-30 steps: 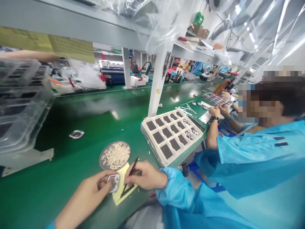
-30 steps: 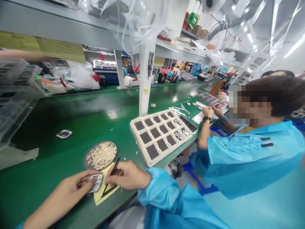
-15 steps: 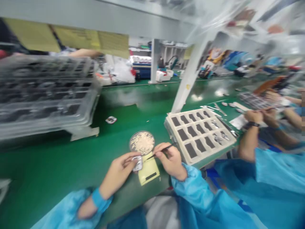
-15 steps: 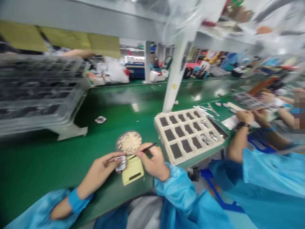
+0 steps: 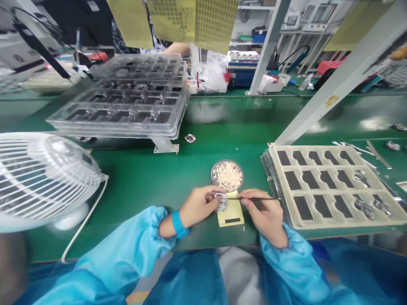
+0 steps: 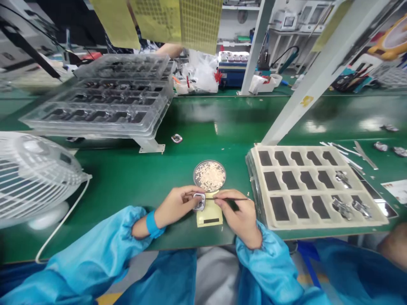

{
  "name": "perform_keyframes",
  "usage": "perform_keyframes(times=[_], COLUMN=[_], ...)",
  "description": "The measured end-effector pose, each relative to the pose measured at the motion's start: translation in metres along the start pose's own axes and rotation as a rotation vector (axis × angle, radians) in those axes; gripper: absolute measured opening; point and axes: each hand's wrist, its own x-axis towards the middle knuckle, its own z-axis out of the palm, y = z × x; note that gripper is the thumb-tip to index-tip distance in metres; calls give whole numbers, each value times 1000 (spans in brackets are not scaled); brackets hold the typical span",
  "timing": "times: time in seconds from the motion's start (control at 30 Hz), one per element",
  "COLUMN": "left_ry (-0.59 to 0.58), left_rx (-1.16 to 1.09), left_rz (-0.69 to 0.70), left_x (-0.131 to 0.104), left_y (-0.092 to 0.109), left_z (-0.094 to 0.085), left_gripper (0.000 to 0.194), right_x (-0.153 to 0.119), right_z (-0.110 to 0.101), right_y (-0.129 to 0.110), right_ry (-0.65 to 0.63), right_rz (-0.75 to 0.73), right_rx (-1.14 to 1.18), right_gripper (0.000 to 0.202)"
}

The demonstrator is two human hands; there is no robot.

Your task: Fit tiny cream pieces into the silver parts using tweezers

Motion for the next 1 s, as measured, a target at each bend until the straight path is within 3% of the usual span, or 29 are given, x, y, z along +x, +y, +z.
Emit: perform_keyframes(times=[0.47, 1.0], left_ry=[19, 24], left_rx=[45, 79], left_rz=[27, 32], left_x=[-2, -1], left_y=[0, -5], left_z=[-1, -1], left_gripper=[29, 32], right_x=[0, 1], right_z=[1, 1], right_y=[5, 0], right_ry=[3, -74], right_rz=[43, -174], right_rx=[-126, -97], right_gripper=[8, 24])
